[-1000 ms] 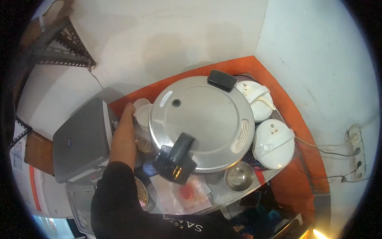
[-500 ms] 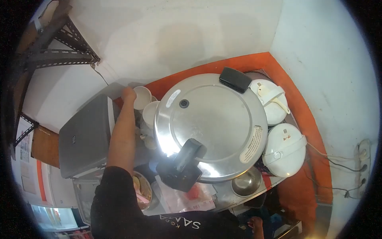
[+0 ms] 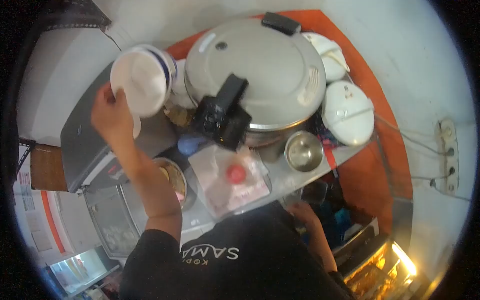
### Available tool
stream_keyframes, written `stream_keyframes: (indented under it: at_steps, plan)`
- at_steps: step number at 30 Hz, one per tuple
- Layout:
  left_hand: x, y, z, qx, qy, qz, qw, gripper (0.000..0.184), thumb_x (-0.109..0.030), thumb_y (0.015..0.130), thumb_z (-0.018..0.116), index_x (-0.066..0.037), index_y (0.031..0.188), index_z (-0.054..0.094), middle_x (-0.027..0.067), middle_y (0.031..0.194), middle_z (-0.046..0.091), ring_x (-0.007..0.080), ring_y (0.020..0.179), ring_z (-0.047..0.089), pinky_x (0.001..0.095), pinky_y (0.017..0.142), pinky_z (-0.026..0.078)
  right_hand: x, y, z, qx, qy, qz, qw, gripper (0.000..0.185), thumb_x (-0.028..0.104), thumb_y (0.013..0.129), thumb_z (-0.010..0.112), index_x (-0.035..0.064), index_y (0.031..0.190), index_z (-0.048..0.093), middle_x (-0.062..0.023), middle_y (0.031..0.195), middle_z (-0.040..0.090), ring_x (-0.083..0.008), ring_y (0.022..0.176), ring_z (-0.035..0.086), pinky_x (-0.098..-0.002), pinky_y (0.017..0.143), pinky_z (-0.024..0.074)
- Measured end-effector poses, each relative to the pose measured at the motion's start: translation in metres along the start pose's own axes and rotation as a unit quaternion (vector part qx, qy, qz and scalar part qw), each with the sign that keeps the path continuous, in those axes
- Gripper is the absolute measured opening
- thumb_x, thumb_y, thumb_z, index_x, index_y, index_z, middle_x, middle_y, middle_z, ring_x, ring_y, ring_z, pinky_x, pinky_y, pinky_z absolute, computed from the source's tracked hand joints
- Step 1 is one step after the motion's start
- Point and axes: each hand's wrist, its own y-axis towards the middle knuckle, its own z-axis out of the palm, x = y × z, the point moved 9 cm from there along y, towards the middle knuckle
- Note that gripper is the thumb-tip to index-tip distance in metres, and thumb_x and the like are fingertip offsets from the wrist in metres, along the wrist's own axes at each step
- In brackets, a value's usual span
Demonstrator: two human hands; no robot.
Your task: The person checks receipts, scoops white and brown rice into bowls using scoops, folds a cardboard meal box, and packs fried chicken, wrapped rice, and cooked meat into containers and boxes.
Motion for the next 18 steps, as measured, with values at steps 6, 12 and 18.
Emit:
stream_keyframes:
  at_steps: [6, 12, 18]
  plan:
    - [0.118, -0.22, -0.007, 0.351, -0.212, -0.216, 0.886, 0.021, -0.004, 0.081, 0.066, 0.003, 0.101, 0.064, 0.0125, 0.08, 0.068, 0.0158, 0.072, 0.063, 0.0309, 0.069, 0.05, 0.253, -0.088, 0.1, 0.051, -0.027, -0.415, 0.908, 0.108, 0.017, 0.065, 0.089, 0.0033, 0.15, 0.024, -0.0168, 0.149, 0.037, -0.0282, 0.14, 0.034, -0.0394, 0.116, 0.027]
    - [0.17, -0.328, -0.043, 0.451, -0.147, -0.219, 0.853, 0.021, -0.004, 0.081, 0.063, 0.005, 0.099, 0.06, 0.0167, 0.072, 0.065, 0.0206, 0.064, 0.064, 0.0333, 0.06, 0.049, 0.257, -0.082, 0.21, 0.131, -0.13, -0.462, 0.867, 0.12, 0.023, 0.05, 0.093, 0.0024, 0.149, 0.028, -0.0217, 0.144, 0.042, -0.0349, 0.136, 0.04, -0.0405, 0.114, 0.0309]
    - [0.205, -0.3, -0.113, 0.304, -0.091, -0.285, 0.904, 0.017, -0.003, 0.082, 0.058, 0.006, 0.096, 0.058, 0.0227, 0.076, 0.068, 0.0324, 0.067, 0.069, 0.0412, 0.063, 0.052, 0.236, -0.033, 0.233, 0.062, -0.045, -0.448, 0.891, 0.122, 0.019, 0.048, 0.095, 0.0005, 0.148, 0.027, -0.0185, 0.141, 0.045, -0.03, 0.132, 0.044, -0.0389, 0.112, 0.0329]
